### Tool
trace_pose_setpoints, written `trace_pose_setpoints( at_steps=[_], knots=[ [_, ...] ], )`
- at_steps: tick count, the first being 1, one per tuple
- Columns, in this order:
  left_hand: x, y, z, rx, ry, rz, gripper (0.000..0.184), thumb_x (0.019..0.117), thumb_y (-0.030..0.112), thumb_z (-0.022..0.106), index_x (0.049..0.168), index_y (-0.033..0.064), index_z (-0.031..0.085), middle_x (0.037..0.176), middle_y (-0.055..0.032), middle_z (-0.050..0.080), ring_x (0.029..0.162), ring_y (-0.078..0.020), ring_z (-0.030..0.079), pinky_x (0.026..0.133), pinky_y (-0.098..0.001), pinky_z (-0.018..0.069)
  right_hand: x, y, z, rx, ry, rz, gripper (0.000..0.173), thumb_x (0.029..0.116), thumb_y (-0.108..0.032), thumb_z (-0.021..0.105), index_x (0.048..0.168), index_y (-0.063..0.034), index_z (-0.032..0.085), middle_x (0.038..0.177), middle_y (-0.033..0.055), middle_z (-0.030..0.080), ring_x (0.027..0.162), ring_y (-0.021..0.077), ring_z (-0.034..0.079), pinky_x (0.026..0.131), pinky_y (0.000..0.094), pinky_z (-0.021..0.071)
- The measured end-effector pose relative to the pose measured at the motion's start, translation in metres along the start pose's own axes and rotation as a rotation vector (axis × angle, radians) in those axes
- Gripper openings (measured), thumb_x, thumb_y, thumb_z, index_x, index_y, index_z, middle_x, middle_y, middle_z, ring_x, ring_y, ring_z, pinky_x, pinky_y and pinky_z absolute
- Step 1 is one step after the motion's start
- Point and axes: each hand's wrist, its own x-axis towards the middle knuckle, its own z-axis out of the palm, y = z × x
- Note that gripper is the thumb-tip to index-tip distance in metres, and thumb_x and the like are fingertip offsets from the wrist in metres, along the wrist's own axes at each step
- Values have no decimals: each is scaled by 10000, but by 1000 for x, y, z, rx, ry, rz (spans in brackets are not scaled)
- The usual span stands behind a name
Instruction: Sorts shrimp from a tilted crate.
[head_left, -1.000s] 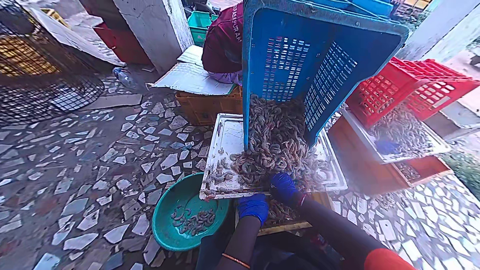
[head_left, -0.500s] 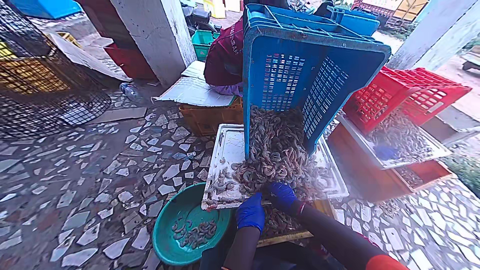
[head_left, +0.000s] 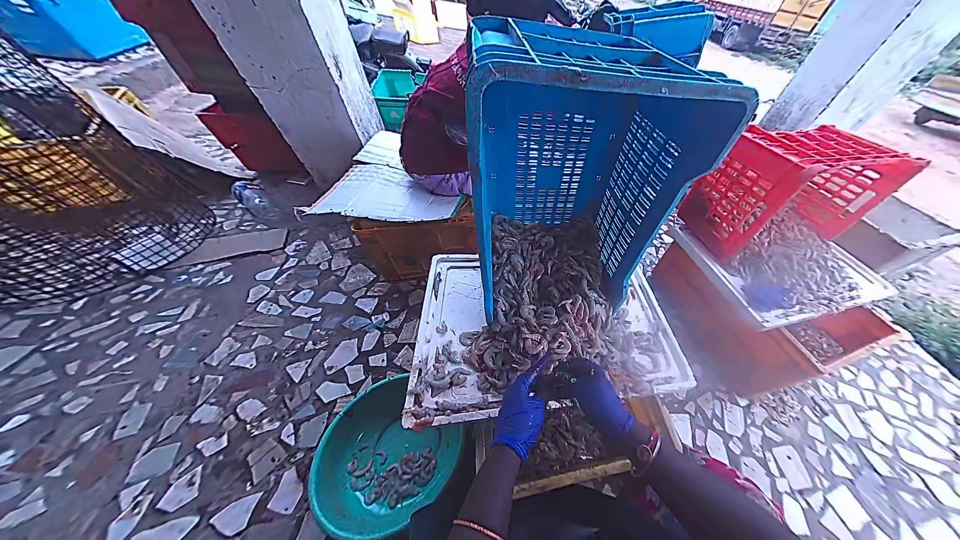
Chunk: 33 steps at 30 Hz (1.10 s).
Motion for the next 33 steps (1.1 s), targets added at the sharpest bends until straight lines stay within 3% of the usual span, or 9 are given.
trace_pose_setpoints(
  at_steps=[4,8,12,13,16,19,24,28,33],
  knots=[
    [-3,9,10,462,132,-23,709,941,-30,541,1522,374,502,1336,-108,675,1226,-310,644,1059,-541,477,3,4,-16,-147,29,27,266,979,-132,659,1228,-40,659,1125,95,729,974,179,726,876,376,617],
    [-3,21,23,830,60,-34,798,989,63,538,1653,340,193,1147,-193,737,1091,-426,685,975,-616,487,5,-5,-29,-662,-236,-157,470,1005,-205,597,1465,-121,555,1419,100,604,1201,167,627,1060,359,500],
    [-6,25,32,934,46,-3,829,991,70,540,1671,251,103,1079,-191,751,1021,-431,707,924,-598,515,4,-11,-26,-1112,-331,-135,319,1002,-259,572,1259,-109,687,1296,152,652,1277,322,579,1076,525,465],
    [-6,25,31,932,18,-12,828,990,64,540,1671,260,111,1090,-193,747,1017,-428,703,932,-605,503,4,-10,-27,-1127,-323,-135,302,997,-248,579,1241,-115,698,1281,146,662,1270,323,582,1069,527,468],
    [-7,20,29,884,3,0,771,939,-9,574,1574,395,407,1286,-196,671,1145,-426,652,978,-641,471,6,-1,-32,-1073,-268,-155,297,980,-276,591,1197,-116,718,1234,122,690,1226,296,613,1053,510,478],
    [-4,20,31,944,78,38,720,908,-4,610,1463,451,552,1262,-189,684,1114,-435,656,944,-655,465,7,-4,-38,-877,-266,-91,309,994,-257,591,1225,-94,717,1240,127,693,1211,267,622,1061,476,470],
    [0,13,35,1000,129,106,644,886,-15,646,1425,337,625,1200,-139,733,1124,-410,668,1163,-698,229,12,-7,-44,-650,-295,2,321,1031,-283,574,1226,-64,706,1199,135,702,1131,227,652,1028,445,490],
    [-2,16,32,659,199,39,476,876,-62,586,1255,181,740,1195,-126,743,1181,-354,666,1161,-619,311,17,-6,-51,-948,-299,-221,297,998,-307,592,1153,-109,750,1168,125,721,1169,288,641,1055,508,447],
    [4,11,19,267,205,-204,386,987,-2,497,1289,132,697,1304,-143,683,1274,-309,606,1106,-569,422,15,7,-55,-916,-281,-465,264,979,-298,624,1077,-99,767,1110,130,730,1152,335,630,1077,544,409]
  ],
)
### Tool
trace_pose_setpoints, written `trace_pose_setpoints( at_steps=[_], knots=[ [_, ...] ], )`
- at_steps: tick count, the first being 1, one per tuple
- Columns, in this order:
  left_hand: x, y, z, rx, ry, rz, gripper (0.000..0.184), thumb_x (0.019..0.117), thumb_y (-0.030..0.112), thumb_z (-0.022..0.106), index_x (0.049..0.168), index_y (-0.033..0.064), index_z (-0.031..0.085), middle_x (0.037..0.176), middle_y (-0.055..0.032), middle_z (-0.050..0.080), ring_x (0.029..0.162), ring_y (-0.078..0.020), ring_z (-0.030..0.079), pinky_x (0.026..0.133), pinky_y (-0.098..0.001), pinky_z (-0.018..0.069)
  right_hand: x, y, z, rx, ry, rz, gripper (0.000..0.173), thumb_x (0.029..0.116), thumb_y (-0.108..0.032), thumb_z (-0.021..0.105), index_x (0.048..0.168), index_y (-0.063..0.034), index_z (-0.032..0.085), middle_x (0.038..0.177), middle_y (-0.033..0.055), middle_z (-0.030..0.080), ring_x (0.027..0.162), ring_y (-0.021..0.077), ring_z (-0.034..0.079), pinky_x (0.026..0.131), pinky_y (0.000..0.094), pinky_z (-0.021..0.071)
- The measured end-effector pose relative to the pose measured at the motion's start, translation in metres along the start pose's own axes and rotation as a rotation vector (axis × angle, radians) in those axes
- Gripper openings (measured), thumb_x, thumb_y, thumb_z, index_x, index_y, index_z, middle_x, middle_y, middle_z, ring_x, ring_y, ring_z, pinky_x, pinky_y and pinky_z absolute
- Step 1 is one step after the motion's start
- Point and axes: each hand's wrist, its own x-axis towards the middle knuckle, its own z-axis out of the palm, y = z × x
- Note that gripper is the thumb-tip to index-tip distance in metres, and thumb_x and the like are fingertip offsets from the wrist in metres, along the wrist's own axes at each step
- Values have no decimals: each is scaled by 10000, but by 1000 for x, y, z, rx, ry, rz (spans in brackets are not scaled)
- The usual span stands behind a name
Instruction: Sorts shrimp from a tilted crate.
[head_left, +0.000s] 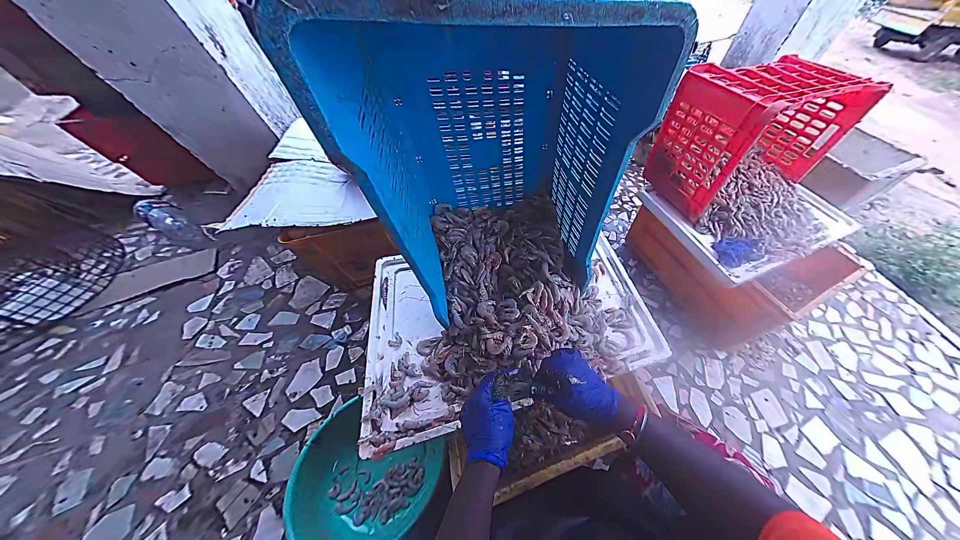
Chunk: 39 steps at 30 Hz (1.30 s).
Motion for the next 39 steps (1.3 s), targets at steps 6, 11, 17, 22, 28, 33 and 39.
trace_pose_setpoints(
  at_steps=[6,11,17,22,28,33,39],
  knots=[
    [9,-26,-14,41,-193,205,673,943,-26,469,1490,361,536,1522,-14,544,1432,-273,471,1155,-602,362,-5,5,-12,208,-17,115,303,1005,-322,610,1130,-87,756,1176,113,709,1166,243,627,1065,450,450],
    [-8,2,-4,265,-213,194,384,946,91,607,1304,192,703,1380,-177,602,1287,-407,546,1034,-622,441,-6,1,-2,400,-17,116,337,994,-335,628,1059,-27,748,1106,130,690,1095,217,620,1019,411,464],
    [-3,-10,-14,211,-172,60,396,998,74,517,1357,159,662,1406,-129,614,1339,-308,549,1111,-563,412,-20,-6,-31,419,-236,223,251,1008,-268,621,1129,-62,699,1076,59,693,1006,137,646,942,361,520],
    [-18,-12,2,-473,-206,139,379,994,-40,422,1298,-13,645,1308,-137,661,1228,-117,602,1084,-294,463,-12,-15,-2,-194,-282,178,515,999,-418,593,1433,-141,583,1460,197,555,1365,408,495,1133,622,349],
    [-37,-5,-4,-368,-109,-92,388,1052,-10,383,1402,-48,546,1428,-236,560,1355,-273,517,1157,-407,384,-27,-19,56,-326,128,-62,281,927,-233,619,1140,-89,733,1131,157,734,1103,354,682,1058,553,455],
    [-24,-39,-76,537,-68,-248,346,992,170,554,1301,236,697,1360,-100,652,1271,-318,602,1017,-604,463,-16,-24,22,-334,-268,173,591,899,-451,670,1410,-164,597,1414,185,586,1294,407,543,1091,638,379],
    [-8,-79,-107,831,-9,-404,422,960,208,570,1347,355,652,1291,-81,697,1230,-355,629,1018,-693,412,56,-2,1,-509,-130,285,402,920,-96,596,1319,-95,640,1306,223,622,1164,429,617,973,603,486]
  ],
)
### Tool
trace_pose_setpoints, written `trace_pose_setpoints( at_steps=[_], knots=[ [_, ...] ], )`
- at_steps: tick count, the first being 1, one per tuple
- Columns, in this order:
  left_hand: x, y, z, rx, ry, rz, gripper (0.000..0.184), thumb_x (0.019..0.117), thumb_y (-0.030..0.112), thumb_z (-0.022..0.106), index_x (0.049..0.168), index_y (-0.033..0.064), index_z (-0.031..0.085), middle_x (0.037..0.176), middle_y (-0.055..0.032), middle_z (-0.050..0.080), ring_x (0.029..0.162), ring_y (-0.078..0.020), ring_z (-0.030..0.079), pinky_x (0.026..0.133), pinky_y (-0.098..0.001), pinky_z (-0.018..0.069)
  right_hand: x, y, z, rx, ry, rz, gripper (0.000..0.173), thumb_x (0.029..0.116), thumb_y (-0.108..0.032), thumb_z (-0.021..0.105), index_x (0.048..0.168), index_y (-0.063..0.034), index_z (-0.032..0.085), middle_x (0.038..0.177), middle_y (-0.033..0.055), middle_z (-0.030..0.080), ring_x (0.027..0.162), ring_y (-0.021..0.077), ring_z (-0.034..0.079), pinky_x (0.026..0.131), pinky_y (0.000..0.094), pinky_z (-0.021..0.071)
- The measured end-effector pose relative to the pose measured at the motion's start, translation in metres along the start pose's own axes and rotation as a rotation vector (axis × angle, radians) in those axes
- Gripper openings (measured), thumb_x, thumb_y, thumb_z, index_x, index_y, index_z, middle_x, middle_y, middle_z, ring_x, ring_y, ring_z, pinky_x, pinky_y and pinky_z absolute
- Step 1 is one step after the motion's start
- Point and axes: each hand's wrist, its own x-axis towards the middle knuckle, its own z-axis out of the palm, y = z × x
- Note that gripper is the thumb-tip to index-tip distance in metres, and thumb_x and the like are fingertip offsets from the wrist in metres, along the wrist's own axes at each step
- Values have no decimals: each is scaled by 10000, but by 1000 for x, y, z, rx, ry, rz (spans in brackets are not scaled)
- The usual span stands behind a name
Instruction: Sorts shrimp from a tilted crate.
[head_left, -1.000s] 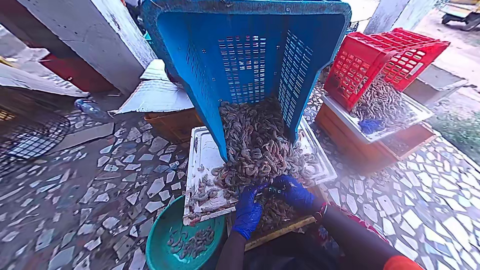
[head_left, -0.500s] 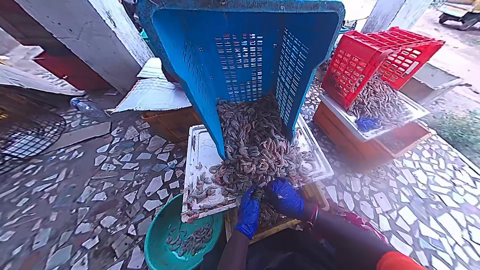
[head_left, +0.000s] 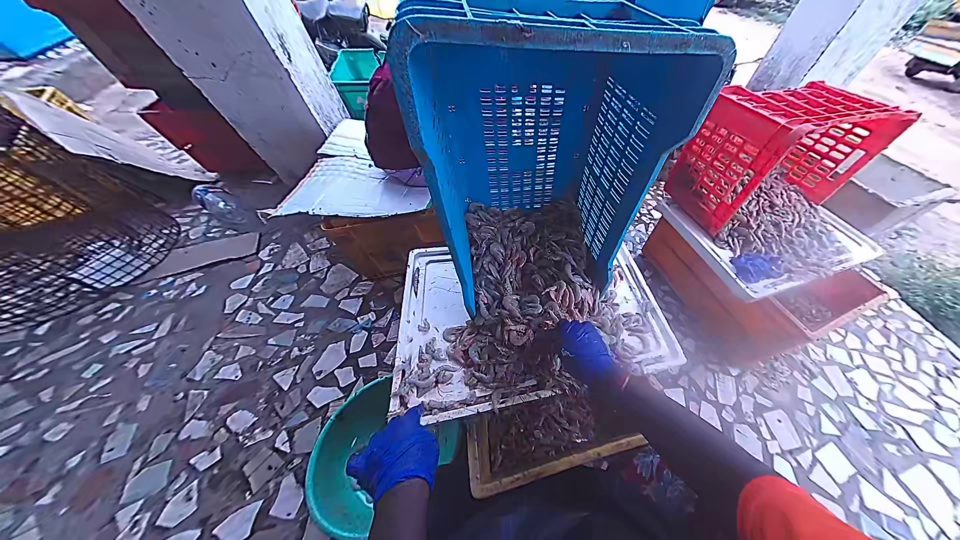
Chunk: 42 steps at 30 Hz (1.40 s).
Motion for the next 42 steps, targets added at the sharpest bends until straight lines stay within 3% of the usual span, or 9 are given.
trace_pose_setpoints(
  at_steps=[6,10,14,20,24,27,33,38,42],
  knots=[
    [-15,62,-13,-259,-2,293,474,969,179,580,1382,405,633,1321,-22,696,1278,-307,601,1158,-646,279,-7,8,3,153,172,-50,287,991,-178,535,1222,-112,691,1223,171,675,1130,350,663,958,524,539],
    [-18,107,0,-484,100,621,762,910,-1,550,1527,437,469,1535,45,539,1422,-307,481,1091,-625,380,-32,7,8,317,354,-221,256,1025,-195,544,1197,-185,734,1192,93,715,1111,250,690,978,432,561],
    [-20,127,-4,-635,-110,613,608,973,41,511,1468,390,564,1427,-8,635,1354,-252,558,1122,-580,391,-35,3,26,514,423,-272,274,981,-130,582,1196,-138,752,1174,123,730,1084,259,707,966,448,570],
    [-24,144,6,-384,185,593,635,932,88,613,1456,444,565,1330,-88,690,1287,-377,587,1124,-684,293,-42,2,2,1301,-89,74,440,968,-192,685,1382,-66,603,1264,83,686,1115,135,675,971,334,574],
    [-34,157,19,-229,422,683,531,885,19,667,1357,261,687,1191,-151,736,1199,-441,634,1140,-714,268,-34,5,-11,917,-217,244,367,991,-338,628,1285,-125,683,1215,102,701,1098,214,671,972,471,533],
    [-41,154,8,-381,210,549,436,909,28,612,1316,159,697,1260,-164,703,1273,-405,590,1145,-636,320,-39,1,-5,701,-65,60,306,1010,-301,596,1200,-94,718,1198,106,706,1144,216,653,1031,440,498],
    [-19,129,3,-936,-14,251,363,1020,36,491,1305,146,687,1320,-147,669,1267,-323,606,1076,-580,444,-41,8,9,813,50,-191,224,985,-198,632,1105,-45,744,1111,114,716,1061,181,669,992,372,522],
    [-8,104,4,-733,-112,617,684,922,-17,500,1457,403,565,1504,-30,555,1414,-297,480,1130,-610,379,-41,-1,-6,950,-53,-43,274,1017,-238,604,1189,-46,697,1151,95,696,1069,123,650,982,325,520],
    [-27,112,-7,-513,-109,587,464,944,48,568,1378,193,651,1439,-152,580,1356,-373,514,1083,-618,403,-44,-11,-4,1042,-121,-72,276,1024,-186,571,1198,9,660,1141,114,670,1037,125,635,953,315,522]
  ],
)
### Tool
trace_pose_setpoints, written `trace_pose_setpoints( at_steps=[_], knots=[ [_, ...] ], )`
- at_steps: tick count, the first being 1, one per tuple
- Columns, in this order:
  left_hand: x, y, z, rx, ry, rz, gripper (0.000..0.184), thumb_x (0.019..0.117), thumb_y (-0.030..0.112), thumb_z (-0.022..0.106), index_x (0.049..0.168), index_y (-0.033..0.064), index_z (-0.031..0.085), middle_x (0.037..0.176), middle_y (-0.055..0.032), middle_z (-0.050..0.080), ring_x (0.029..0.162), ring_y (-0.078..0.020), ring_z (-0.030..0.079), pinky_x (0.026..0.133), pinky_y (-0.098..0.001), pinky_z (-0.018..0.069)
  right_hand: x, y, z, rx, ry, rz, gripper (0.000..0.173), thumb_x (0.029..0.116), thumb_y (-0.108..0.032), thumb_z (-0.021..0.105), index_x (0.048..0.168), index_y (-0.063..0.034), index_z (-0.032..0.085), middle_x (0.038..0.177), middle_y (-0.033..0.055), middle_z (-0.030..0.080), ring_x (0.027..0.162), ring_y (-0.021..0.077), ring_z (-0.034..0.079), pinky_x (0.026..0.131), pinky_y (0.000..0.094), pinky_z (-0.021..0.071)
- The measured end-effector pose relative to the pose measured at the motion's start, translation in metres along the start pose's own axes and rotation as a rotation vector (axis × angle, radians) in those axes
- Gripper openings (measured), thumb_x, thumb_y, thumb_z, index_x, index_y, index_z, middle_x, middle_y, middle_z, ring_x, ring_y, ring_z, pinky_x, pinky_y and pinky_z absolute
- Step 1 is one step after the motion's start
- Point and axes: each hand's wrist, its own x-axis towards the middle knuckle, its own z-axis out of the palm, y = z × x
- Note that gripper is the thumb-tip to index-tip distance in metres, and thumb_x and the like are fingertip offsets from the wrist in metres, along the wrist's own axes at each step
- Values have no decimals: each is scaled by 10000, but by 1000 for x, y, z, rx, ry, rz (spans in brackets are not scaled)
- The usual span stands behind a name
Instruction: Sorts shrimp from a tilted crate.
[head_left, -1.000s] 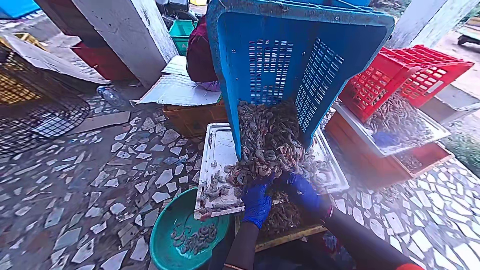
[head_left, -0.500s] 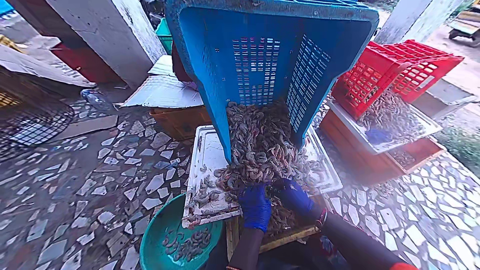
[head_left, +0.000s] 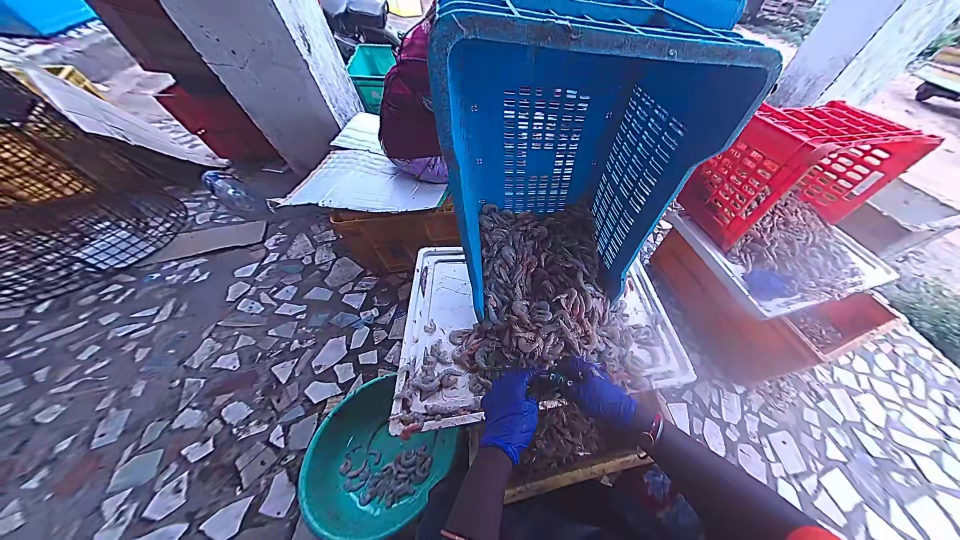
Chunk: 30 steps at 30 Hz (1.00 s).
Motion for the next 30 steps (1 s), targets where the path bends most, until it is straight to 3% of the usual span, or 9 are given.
trace_pose_setpoints(
  at_steps=[4,6,12,15,18,21,23,27,30],
  knots=[
    [-1,7,-2,201,73,-70,401,968,140,586,1353,220,666,1422,-122,606,1331,-374,539,1043,-623,424,-9,-3,6,439,38,15,193,1016,-87,551,1155,7,645,985,25,694,902,81,669,866,289,577],
    [-1,2,-4,211,81,-90,384,977,165,589,1349,215,669,1417,-101,612,1330,-344,545,1062,-603,416,-13,-5,-1,389,70,11,152,1002,-101,561,1091,-32,663,931,-3,697,870,70,665,841,284,574],
    [-4,-1,1,142,216,39,435,913,94,631,1239,364,735,1323,-88,672,1265,-360,580,1029,-633,401,-4,2,-13,-324,-34,5,396,1057,-312,532,1360,-79,635,1371,137,636,1286,215,590,1129,412,436],
    [-5,4,9,231,245,72,463,887,71,644,1233,365,737,1317,-107,670,1269,-394,570,1000,-649,416,-5,5,5,-193,18,57,367,1051,-298,534,1286,-47,663,1263,136,672,1176,196,628,1055,396,478],
    [-4,8,14,323,267,89,414,868,92,675,1230,280,746,1327,-112,667,1272,-404,571,998,-649,425,-7,8,22,345,169,26,232,1040,-132,526,1156,12,665,1010,47,698,939,84,662,896,279,556],
    [0,10,14,340,220,13,365,886,154,693,1245,207,734,1371,-139,639,1296,-411,554,1007,-667,416,-14,-3,19,701,190,3,157,1047,-68,479,1064,-26,629,862,-10,644,791,82,632,776,288,569],
    [3,4,10,277,176,-55,332,951,209,647,1275,213,720,1386,-122,636,1306,-380,563,1025,-650,426,-22,-7,-5,473,70,-9,163,1041,-118,486,1032,-62,639,865,-18,657,798,68,638,791,271,568],
    [1,-15,6,-296,132,5,385,972,22,524,1322,84,669,1382,-164,620,1324,-296,555,1125,-509,419,-8,13,-19,-464,-26,38,493,960,-450,657,1390,-210,632,1418,88,599,1278,239,585,1084,480,468],
    [-5,-6,13,-666,148,52,414,957,-62,459,1348,-34,591,1367,-216,594,1291,-223,560,1113,-369,437,5,14,12,-532,50,-97,485,998,-352,617,1406,-91,600,1431,183,578,1328,330,549,1117,524,421]
  ],
)
